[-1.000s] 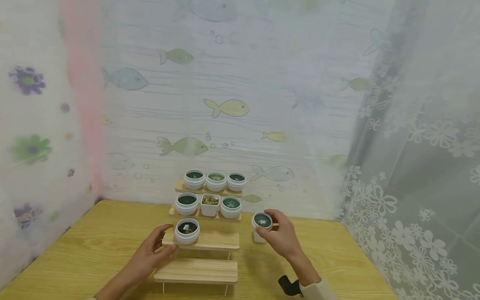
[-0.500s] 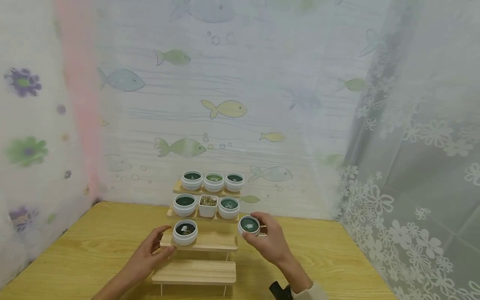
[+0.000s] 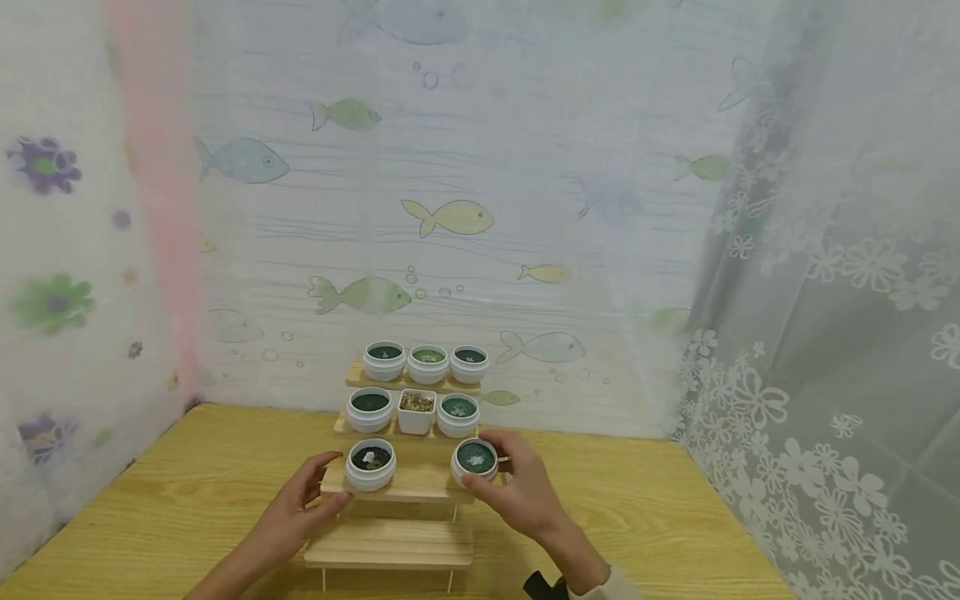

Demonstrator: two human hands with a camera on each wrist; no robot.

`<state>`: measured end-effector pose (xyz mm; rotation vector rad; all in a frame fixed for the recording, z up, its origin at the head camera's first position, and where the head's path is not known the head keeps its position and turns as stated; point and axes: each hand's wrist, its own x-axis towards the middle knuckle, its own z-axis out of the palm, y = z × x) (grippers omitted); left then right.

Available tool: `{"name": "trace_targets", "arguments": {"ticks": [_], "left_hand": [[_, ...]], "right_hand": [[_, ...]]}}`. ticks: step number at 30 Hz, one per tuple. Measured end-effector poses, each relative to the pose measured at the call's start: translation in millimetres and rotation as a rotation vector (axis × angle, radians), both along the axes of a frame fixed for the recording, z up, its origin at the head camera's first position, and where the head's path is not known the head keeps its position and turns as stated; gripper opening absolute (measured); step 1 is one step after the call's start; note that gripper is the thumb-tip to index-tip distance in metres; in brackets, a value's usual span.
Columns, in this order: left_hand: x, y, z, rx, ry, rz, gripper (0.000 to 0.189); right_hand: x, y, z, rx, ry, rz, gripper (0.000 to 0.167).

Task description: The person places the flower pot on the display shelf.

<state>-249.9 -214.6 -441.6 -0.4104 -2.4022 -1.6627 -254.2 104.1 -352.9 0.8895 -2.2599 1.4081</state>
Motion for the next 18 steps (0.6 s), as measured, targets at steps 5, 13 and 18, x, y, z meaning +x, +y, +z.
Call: {"name": "trace_targets", "arguments": {"ticks": [5,13,18], "left_hand": [[-1.3,0.2,-0.8,0.006,-0.003,-0.005,0.058],[-3.2,-0.6,-3.1,0.011,-0.004,0.001,0.059],[-2.8,-1.0,-4.2,0.005,0.014,0.006,0.057]], "right_hand": [[4.6,-9.9,4.1,0.007,-0.003,0.026,0.047],[-17.7,-27.3,-23.8,-0.013,-0.006,0.024,0.048],[-19.9,-39.0,-31.5,-0.037,-0.009,0.045,0.046]]}}
